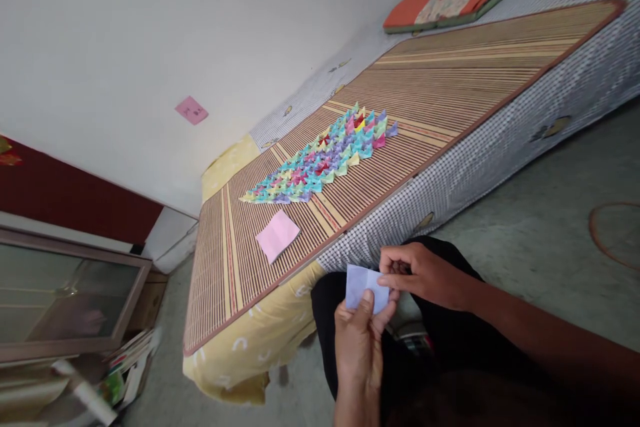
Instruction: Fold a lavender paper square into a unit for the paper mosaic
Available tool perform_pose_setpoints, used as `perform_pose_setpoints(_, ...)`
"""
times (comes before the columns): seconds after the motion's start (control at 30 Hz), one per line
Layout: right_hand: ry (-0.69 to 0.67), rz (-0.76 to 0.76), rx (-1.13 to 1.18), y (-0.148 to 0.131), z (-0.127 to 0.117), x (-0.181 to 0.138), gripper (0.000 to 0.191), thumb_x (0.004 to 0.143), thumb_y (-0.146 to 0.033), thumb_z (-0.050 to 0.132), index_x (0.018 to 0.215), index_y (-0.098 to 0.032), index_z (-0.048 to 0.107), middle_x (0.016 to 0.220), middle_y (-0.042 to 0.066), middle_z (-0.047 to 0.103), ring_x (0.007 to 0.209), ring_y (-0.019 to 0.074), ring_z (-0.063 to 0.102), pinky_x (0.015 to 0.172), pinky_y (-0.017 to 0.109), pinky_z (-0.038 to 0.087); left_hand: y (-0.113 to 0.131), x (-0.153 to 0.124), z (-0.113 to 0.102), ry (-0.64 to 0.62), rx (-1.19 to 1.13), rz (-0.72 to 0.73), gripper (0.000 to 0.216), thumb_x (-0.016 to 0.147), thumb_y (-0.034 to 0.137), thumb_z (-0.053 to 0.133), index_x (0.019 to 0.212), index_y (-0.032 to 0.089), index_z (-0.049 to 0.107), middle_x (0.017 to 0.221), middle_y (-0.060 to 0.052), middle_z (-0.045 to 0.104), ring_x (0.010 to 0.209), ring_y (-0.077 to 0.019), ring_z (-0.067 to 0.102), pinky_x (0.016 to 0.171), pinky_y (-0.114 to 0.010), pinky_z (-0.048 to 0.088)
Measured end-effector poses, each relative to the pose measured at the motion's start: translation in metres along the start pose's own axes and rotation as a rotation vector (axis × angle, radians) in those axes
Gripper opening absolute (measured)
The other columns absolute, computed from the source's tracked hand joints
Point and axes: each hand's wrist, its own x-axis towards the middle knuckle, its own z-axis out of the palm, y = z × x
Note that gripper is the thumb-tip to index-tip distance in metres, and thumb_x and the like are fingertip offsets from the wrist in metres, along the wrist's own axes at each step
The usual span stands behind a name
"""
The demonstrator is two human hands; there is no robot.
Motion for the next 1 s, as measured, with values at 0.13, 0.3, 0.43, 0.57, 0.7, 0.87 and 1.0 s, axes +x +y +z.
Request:
perform_pose_setpoints(0.13,0.128,-0.038,-0.075,0.003,-0.004,-0.001,0.020,0.087,-0.032,0.065,0.072,-0.018,0.062,0.063,-0.002,0.059,0.059,0.0132,0.052,0.056,0.026,0.040,-0.001,-0.001,-0.001,-0.021,0.080,0.057,0.044,0.071,0.039,0.088,0.097,0.005,0.080,0.092,-0.017,0.080,0.085,-0.0319,0.078,0.086,-0.045,0.062)
perform_pose_setpoints(0.3,0.204,-0.239,-0.133,-0.010,-0.005,-0.002,0.009,0.088,-0.024,0.067,0.094,-0.019,0.072,0.092,0.004,0.067,0.082,0.0165,0.062,0.075,0.029,0.048,-0.005,-0.003,-0.002,-0.035,0.212,0.148,0.043,0.078,0.043,0.081,0.105,0.010,0.080,0.098,-0.014,0.080,0.092,-0.0311,0.077,0.091,-0.047,0.059)
perform_pose_setpoints(0.43,0.178,-0.367,-0.130,-0.021,-0.003,-0.005,0.010,0.090,-0.020,0.066,0.097,-0.021,0.074,0.099,0.004,0.065,0.096,0.0173,0.064,0.086,0.029,0.048,-0.006,-0.005,-0.003,-0.077,0.301,0.188,0.040,0.083,0.042,0.077,0.108,0.012,0.080,0.100,-0.012,0.080,0.091,-0.0288,0.076,0.091,-0.045,0.059)
perform_pose_setpoints(0.57,0.124,-0.370,-0.113,-0.022,-0.001,-0.006,0.008,0.090,-0.020,0.068,0.096,-0.021,0.074,0.103,0.004,0.064,0.097,0.0170,0.064,0.087,0.029,0.048,-0.006,-0.007,-0.003,-0.104,0.370,0.217,0.035,0.086,0.042,0.074,0.107,0.014,0.081,0.100,-0.010,0.080,0.092,-0.0264,0.074,0.089,-0.041,0.059)
perform_pose_setpoints(0.7,0.073,-0.351,-0.075,-0.021,-0.001,-0.005,0.006,0.090,-0.022,0.069,0.093,-0.021,0.073,0.103,0.004,0.064,0.097,0.0173,0.064,0.087,0.030,0.049,-0.005,-0.009,-0.002,-0.115,0.406,0.217,0.033,0.088,0.040,0.072,0.108,0.016,0.081,0.100,-0.009,0.080,0.093,-0.0254,0.073,0.088,-0.038,0.059)
perform_pose_setpoints(0.87,0.110,-0.285,-0.024,-0.018,-0.004,-0.003,0.010,0.086,-0.028,0.072,0.093,-0.020,0.069,0.097,0.004,0.067,0.090,0.0184,0.062,0.082,0.031,0.050,-0.006,-0.010,-0.003,-0.110,0.406,0.186,0.033,0.088,0.038,0.072,0.108,0.013,0.081,0.098,-0.010,0.080,0.090,-0.0261,0.073,0.089,-0.040,0.058)
perform_pose_setpoints(1.0,0.102,-0.304,-0.006,-0.013,-0.006,-0.003,0.014,0.084,-0.032,0.073,0.090,-0.021,0.069,0.096,0.004,0.067,0.089,0.0191,0.062,0.081,0.032,0.050,-0.006,-0.011,-0.003,-0.108,0.395,0.182,0.032,0.087,0.039,0.073,0.104,0.013,0.081,0.096,-0.010,0.080,0.088,-0.0259,0.073,0.088,-0.039,0.058)
